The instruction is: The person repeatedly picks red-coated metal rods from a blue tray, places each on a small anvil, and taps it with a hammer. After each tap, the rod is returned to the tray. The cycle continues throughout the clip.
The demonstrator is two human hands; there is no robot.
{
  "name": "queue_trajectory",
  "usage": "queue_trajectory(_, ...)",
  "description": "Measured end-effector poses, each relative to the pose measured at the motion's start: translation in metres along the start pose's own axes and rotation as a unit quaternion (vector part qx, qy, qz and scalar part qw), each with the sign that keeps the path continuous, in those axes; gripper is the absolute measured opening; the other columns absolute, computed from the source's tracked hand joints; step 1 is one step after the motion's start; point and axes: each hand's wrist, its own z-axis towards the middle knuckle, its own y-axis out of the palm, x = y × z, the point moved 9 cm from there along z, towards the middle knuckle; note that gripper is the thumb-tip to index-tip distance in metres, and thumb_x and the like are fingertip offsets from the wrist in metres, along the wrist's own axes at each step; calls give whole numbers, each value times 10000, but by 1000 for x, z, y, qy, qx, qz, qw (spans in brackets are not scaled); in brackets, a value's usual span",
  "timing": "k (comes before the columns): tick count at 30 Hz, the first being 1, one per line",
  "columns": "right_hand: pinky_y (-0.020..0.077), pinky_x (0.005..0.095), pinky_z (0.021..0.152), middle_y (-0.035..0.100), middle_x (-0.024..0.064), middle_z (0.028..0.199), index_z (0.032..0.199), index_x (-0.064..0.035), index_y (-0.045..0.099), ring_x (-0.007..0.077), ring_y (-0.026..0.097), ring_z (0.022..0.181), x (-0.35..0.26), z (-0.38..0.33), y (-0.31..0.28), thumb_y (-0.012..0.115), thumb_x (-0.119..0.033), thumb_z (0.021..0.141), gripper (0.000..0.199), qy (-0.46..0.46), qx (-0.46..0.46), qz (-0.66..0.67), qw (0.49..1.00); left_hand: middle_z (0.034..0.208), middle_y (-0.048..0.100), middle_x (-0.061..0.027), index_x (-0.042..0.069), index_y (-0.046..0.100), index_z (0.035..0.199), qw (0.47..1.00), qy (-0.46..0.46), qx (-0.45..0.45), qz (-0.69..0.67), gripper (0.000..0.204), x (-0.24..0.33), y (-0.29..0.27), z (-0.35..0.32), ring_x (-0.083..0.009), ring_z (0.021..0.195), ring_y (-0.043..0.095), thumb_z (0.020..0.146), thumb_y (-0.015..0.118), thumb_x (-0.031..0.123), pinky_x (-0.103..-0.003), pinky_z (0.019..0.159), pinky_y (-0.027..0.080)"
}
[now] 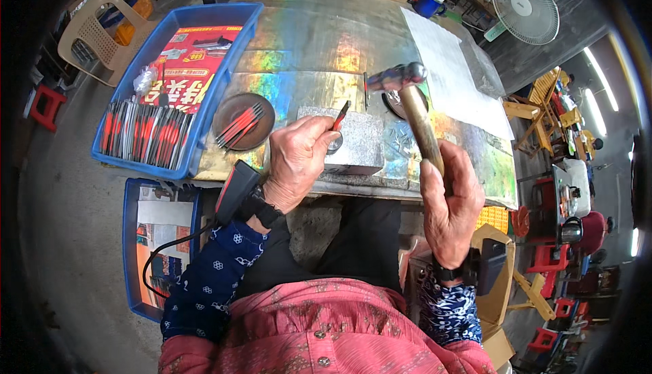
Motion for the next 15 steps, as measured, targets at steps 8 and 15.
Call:
queue_trajectory(8,496,283,608,627,160,800,1111,24,608,190,620,625,-35,7,0,651,-55,874,254,-28,-87,-62,994,862,707,-146,-52,680,927,1000,-19,-3,-6,122,-2,0,0,-204,753,688,809,691,-27,-288,664,524)
queue_trajectory(15,515,293,731,675,171,942,1168,93,591,182,647,775,-65,9,-35,596,-60,903,307,-123,64,50,989,851,706,-144,-51,681,929,1000,-13,-3,-14,124,-2,0,-1,-218,756,687,808,689,-25,-299,662,525)
